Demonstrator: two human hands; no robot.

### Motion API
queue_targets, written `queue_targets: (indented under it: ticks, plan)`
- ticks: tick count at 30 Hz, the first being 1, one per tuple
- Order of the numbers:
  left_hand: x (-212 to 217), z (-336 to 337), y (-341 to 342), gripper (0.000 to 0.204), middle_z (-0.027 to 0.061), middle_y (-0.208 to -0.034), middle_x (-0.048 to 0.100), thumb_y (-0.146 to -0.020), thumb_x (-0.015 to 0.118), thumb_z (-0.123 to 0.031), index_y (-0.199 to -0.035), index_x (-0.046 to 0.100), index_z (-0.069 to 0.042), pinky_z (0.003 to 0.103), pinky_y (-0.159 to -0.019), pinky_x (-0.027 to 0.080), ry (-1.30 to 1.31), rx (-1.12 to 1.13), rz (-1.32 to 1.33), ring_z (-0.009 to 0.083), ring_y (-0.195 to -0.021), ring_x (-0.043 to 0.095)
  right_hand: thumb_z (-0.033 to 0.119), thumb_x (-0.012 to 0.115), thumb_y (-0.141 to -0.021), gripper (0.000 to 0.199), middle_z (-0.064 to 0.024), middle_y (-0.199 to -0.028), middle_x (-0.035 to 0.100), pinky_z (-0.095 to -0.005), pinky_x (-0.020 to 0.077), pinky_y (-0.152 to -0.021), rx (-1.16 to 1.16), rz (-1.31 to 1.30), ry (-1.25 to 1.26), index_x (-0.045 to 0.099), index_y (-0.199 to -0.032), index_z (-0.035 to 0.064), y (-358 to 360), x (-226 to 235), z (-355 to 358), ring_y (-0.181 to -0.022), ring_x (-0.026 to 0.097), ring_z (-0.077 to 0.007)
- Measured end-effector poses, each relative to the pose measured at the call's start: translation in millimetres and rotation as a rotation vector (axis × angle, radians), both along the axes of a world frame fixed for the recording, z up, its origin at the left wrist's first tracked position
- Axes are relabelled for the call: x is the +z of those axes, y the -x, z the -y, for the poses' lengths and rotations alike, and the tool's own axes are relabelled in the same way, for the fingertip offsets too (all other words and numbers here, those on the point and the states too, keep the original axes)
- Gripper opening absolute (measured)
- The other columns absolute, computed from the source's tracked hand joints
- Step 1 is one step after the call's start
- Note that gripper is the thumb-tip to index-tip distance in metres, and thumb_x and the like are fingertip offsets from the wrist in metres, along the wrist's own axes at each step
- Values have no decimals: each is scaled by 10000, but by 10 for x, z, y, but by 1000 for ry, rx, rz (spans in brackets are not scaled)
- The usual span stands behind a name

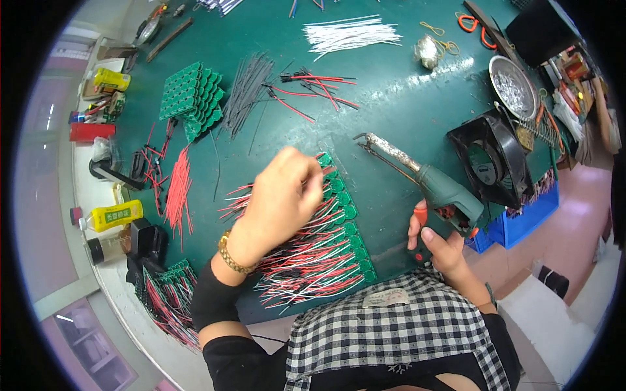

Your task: The person solders wires onto circular green circuit boards using a soldering iron.

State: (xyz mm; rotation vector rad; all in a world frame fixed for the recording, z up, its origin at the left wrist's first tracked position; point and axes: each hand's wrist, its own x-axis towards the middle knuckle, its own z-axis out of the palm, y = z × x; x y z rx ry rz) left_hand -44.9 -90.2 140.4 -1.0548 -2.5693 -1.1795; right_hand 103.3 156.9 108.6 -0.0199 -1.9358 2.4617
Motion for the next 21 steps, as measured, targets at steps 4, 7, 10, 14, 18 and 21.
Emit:
queue_targets:
  ticks: [4,7,10,14,18,21]
  plan:
    - [-240,-90,-97,98,67,-688,544,-691,673,7,-729,593,-34,286,-501,438,2,26,-7,183,-565,542,75,549,-898,371,-106,-886,576,-294,496,-636,21,-31,-36,448,-1250,14,-8,-10,-8,-703,571,-157]
    - [-332,-117,-112,114,56,-690,550,-670,686,-16,-714,589,-56,306,-488,453,15,94,-24,204,-555,562,79,557,-891,375,-100,-892,578,-297,501,-640,30,4,-39,455,-1248,25,-87,27,-21,-713,575,-154]
    - [-378,-115,-137,122,51,-688,547,-665,693,-19,-707,586,-60,303,-485,452,-2,140,-27,197,-541,558,237,602,-872,466,-105,-881,568,-310,485,-664,149,113,-193,432,-1265,52,-161,55,-57,-732,575,-175]
    - [-367,-124,-143,126,49,-680,540,-666,688,6,-699,578,-46,273,-500,446,24,157,-8,162,-543,547,26,609,-752,150,-37,-819,640,-275,516,-637,99,156,-333,632,-897,56,-263,133,-16,-708,643,-140]
    - [-385,-113,-140,132,46,-674,538,-658,683,14,-691,573,-49,271,-496,448,-5,162,-29,164,-543,553,35,633,-699,202,-46,-818,634,-300,518,-621,145,31,-582,642,-897,72,-287,72,-89,-700,638,-191]
    - [-404,-114,-139,132,45,-673,540,-657,683,13,-689,573,-52,272,-489,446,-13,173,-37,166,-541,554,47,655,-621,264,-25,-805,630,-309,515,-614,142,-79,-717,641,-880,97,-262,52,-99,-691,624,-214]
